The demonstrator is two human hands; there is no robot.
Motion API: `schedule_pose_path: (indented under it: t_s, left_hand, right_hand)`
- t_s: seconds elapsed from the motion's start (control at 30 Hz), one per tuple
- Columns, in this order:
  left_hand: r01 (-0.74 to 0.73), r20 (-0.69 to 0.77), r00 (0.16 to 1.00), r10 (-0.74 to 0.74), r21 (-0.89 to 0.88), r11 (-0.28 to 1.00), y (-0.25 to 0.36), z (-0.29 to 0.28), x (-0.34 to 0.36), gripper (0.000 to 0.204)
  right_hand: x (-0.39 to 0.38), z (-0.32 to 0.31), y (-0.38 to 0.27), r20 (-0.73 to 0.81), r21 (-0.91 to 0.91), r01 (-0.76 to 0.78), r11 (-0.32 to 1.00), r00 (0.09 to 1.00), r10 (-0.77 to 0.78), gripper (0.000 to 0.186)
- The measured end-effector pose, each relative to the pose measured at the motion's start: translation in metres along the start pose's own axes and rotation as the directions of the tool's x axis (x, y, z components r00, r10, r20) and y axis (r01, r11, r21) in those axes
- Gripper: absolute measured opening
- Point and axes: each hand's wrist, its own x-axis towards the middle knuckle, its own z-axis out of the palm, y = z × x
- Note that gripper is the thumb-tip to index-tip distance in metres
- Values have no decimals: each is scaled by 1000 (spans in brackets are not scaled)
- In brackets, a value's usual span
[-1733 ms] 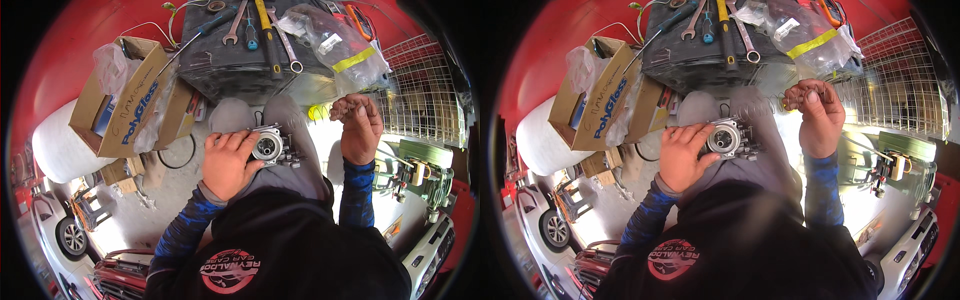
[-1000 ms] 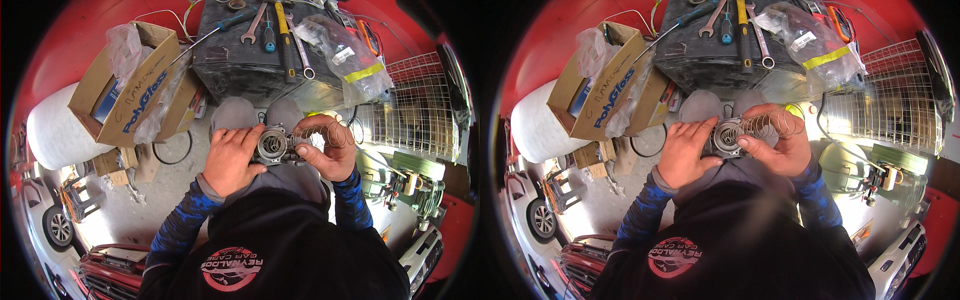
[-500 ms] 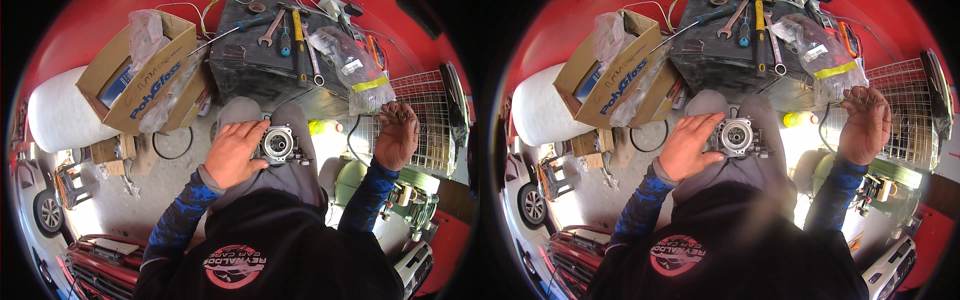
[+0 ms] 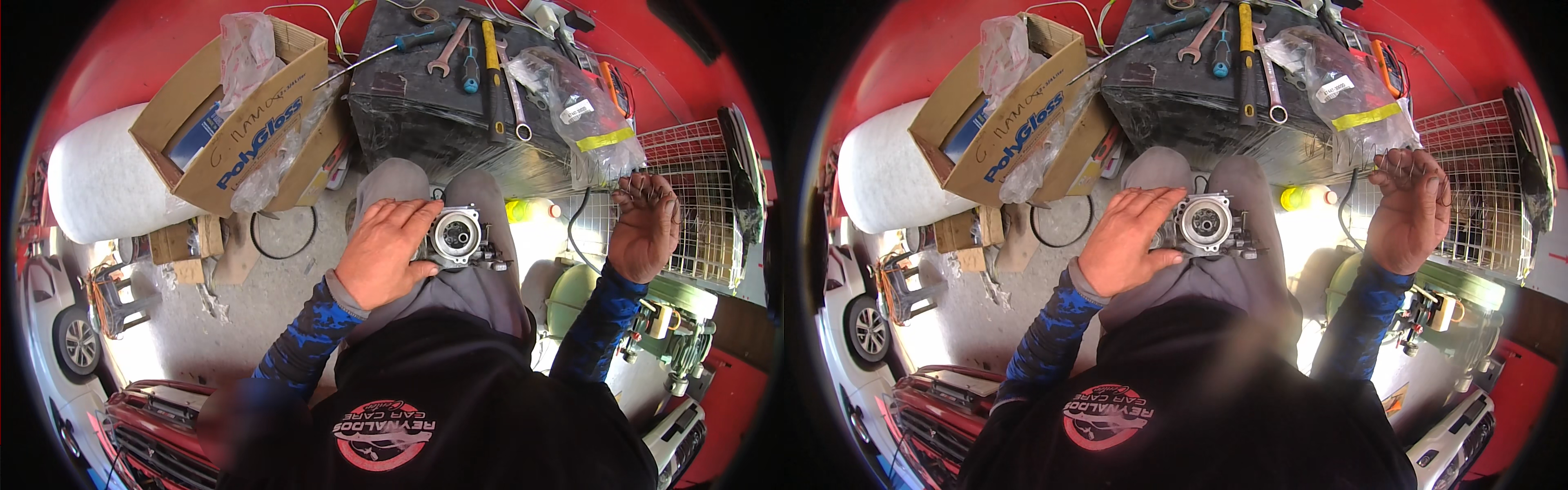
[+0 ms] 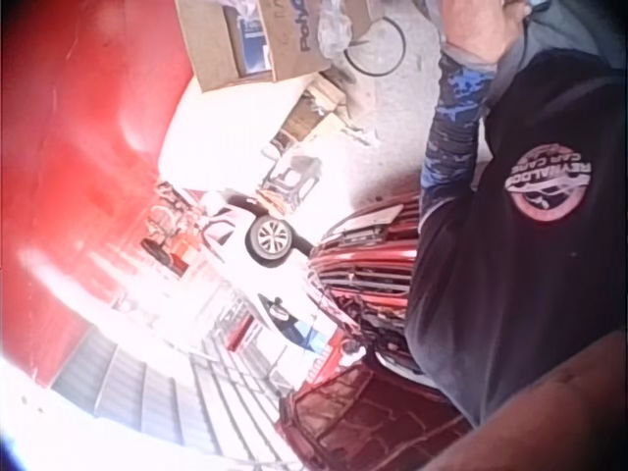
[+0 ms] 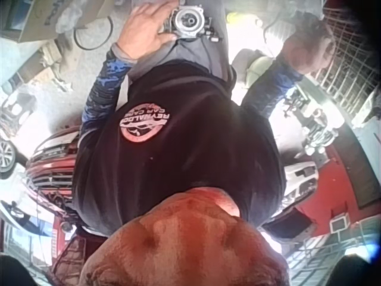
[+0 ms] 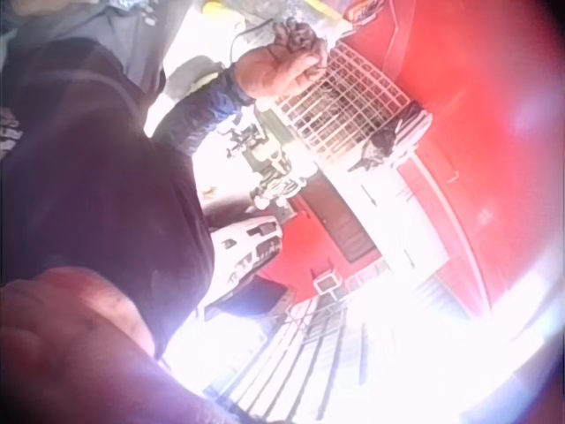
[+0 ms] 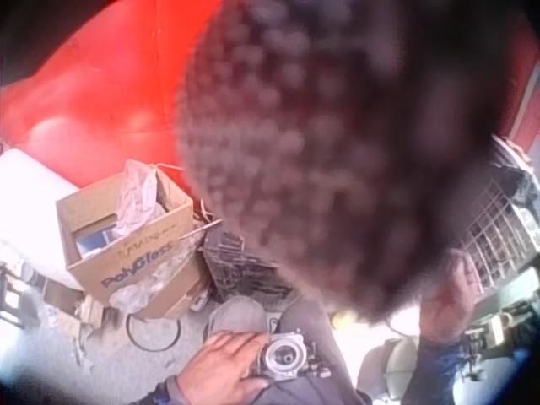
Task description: The person is assembling and adjusting components of a carburetor, including inserting a spring and tightening screws.
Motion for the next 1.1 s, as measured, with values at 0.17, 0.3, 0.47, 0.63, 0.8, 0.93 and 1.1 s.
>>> schedule_pose_path:
  t_s: [0.17,0.3,0.47,0.63,0.8,0.93,1.1]
  left_hand:
    - [1,2,1000,-1,-3,1000,0,1,-1,86]
    - [12,7,1000,-12,-13,1000,0,0,0,86]
    - [4,-4,1000,-4,5,1000,3,1,0,86]
    - [-2,-9,1000,2,14,1000,10,-2,0,86]
    - [-16,-24,1000,16,2,1000,22,-2,0,87]
    - [-3,5,1000,4,-17,1000,11,-4,-3,87]
    - [3,34,999,-3,-19,1000,7,-12,-8,88]
  right_hand:
    - [-14,20,2,21,-17,-65,998,998,65,34]
    - [-50,65,18,224,-172,-198,965,946,235,32]
    - [-73,87,28,367,-408,-164,898,871,325,31]
    - [-64,97,30,654,-587,158,794,671,349,46]
    - [-51,101,18,659,-630,122,767,606,445,66]
    - [-47,105,34,706,-605,183,775,572,417,60]
    - [-56,115,51,686,-615,92,783,552,474,45]
